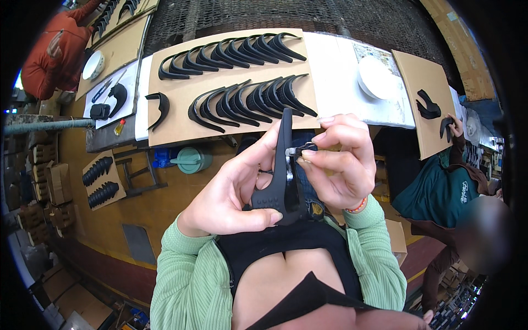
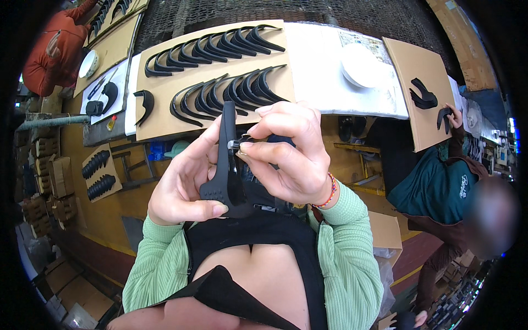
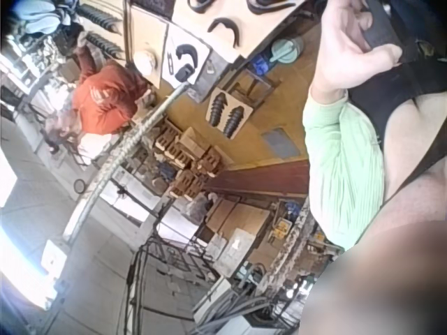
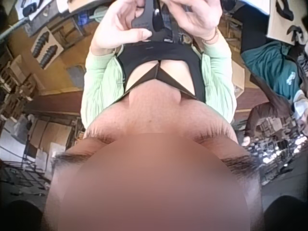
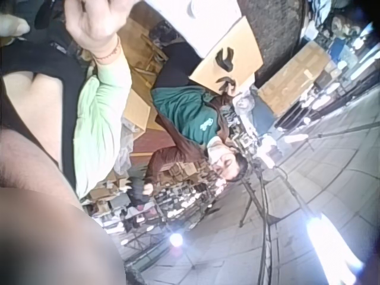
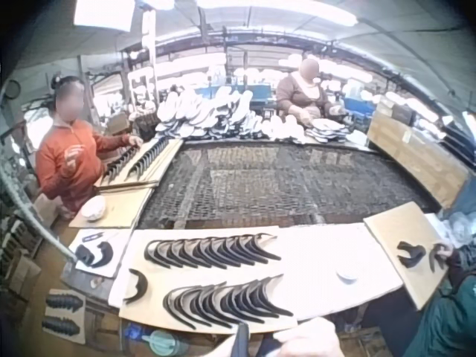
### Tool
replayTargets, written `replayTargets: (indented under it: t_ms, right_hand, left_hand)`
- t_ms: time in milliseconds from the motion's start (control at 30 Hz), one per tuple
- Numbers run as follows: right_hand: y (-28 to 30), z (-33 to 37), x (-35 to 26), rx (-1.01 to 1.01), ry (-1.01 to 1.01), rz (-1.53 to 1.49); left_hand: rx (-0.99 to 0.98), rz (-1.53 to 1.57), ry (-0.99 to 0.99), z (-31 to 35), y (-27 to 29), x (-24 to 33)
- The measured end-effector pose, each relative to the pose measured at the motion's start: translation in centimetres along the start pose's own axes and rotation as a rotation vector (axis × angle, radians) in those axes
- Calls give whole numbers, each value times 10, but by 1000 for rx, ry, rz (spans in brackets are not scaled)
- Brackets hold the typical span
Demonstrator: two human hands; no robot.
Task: The person inserts small white fasteners into black curved shoe parts at a workbench, then retrieves more parts from a plastic bag and places them on a cardboard sheet. The person also adjusts the head-mounted camera during the task.
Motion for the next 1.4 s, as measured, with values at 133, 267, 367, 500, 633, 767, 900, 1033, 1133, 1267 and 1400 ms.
replayTargets:
  t_ms: [133, 267, 367, 500, 633, 767, 900, 1033, 1133, 1267, 1400]
  right_hand:
    - [1, -2, -1, -2, 4, 22]
    - [1, -4, 0, 13, 9, 47]
    - [1, -6, 0, 19, 12, 66]
    - [3, -8, 1, 34, 16, 81]
    - [5, -10, 3, 49, 8, 110]
    - [5, -11, 7, 61, -15, 126]
    - [7, -11, 15, 75, -60, 111]
    - [10, -7, 40, 105, -321, -92]
    - [16, 0, 49, 176, -459, -387]
    - [8, -1, 16, -58, -266, -566]
    - [2, -1, -1, -128, -112, -425]
  left_hand:
    - [-5, 1, 16, 2, 0, -1]
    - [-31, -29, 22, 1, -3, 0]
    - [-49, -36, 33, 2, -5, 2]
    - [-61, -37, 39, 3, -6, 1]
    - [-72, -47, 73, 5, -5, -3]
    - [-65, -62, 118, 7, -3, -8]
    - [-89, -95, 153, 10, -2, -11]
    - [-78, -114, 131, 10, 1, -9]
    - [28, -78, 30, 7, 11, -2]
    - [68, -24, 0, 3, 22, 3]
    - [83, 48, 37, 1, 22, -4]
Point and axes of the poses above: each hand's wrist, its own z-axis away from the middle knuckle, its own y-axis out of the back of the hand, x = y × z, the point moved 9 cm from there along -z, towards the middle knuckle, and after that the axes turned 2 degrees about x, right-handed, at the moved point
